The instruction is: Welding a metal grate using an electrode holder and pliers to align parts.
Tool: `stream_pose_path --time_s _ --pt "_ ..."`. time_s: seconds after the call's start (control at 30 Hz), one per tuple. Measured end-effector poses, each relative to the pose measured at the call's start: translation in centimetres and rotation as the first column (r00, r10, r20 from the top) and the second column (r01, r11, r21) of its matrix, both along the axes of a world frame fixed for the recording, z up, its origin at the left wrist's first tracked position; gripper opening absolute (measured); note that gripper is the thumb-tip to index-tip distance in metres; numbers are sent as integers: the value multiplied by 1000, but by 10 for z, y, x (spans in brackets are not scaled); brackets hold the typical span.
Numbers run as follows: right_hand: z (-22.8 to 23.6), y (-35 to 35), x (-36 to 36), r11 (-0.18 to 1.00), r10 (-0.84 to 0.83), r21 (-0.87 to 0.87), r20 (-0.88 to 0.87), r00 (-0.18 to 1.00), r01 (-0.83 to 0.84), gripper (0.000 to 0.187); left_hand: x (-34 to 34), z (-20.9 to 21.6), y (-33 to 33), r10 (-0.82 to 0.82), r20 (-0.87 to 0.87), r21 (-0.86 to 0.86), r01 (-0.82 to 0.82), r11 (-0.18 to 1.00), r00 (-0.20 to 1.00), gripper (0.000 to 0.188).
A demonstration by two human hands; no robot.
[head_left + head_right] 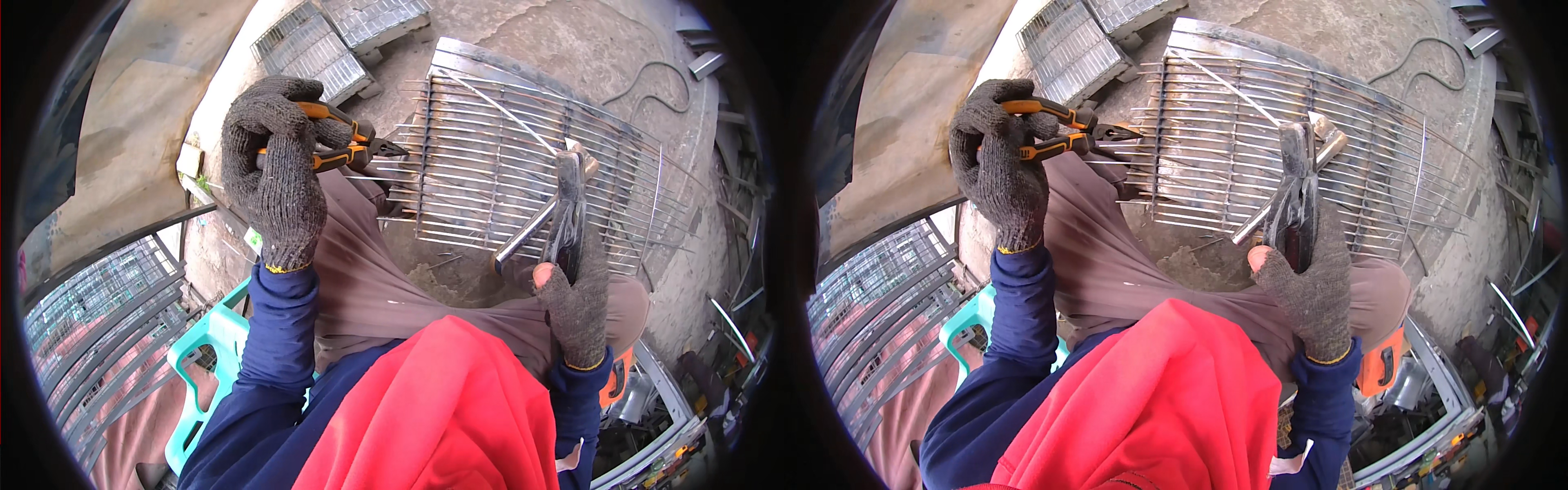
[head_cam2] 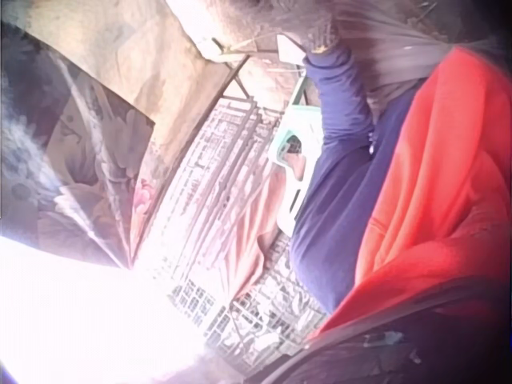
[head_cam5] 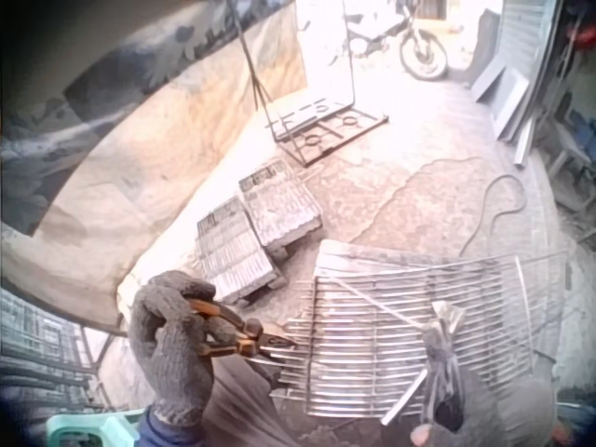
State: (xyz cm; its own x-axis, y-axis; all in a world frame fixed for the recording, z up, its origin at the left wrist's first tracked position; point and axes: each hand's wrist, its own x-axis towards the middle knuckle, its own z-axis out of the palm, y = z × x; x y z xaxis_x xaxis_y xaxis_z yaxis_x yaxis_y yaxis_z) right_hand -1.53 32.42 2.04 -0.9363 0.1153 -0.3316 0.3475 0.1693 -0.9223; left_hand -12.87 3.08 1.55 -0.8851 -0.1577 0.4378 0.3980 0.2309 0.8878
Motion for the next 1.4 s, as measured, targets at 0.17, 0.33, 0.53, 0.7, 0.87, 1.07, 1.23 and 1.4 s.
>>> stream_pose_path --time_s 0.17,0.33,0.53,0.7,0.87,1.07,1.23,1.4 --pt "0 3 1 999 47 25 9 999 -47 52 3 1 3 20 35 179 -26 984 999 6" --pt "-3 7 3 999 42 16 94 995 -44 53 0 -2 1 12 19 170 -15 985 1000 6" --pt "0 6 1 997 42 56 79 996 -47 56 0 0 3 -23 52 208 12 978 998 8" --pt "0 6 1 995 78 54 35 996 -80 64 -1 -1 2 -24 36 178 18 984 999 8" --pt "-2 9 2 983 119 137 34 992 -123 66 -1 -2 1 -46 30 214 38 976 999 7" --pt "-11 9 8 996 91 -24 156 984 -88 55 0 -1 1 -16 70 245 -2 970 997 9" --pt "12 -2 -3 986 72 149 63 995 -80 54 2 -1 -1 -5 76 235 -13 972 997 9" --pt "1 12 5 983 81 154 113 990 -98 59 1 0 1 -32 44 267 19 964 999 9"
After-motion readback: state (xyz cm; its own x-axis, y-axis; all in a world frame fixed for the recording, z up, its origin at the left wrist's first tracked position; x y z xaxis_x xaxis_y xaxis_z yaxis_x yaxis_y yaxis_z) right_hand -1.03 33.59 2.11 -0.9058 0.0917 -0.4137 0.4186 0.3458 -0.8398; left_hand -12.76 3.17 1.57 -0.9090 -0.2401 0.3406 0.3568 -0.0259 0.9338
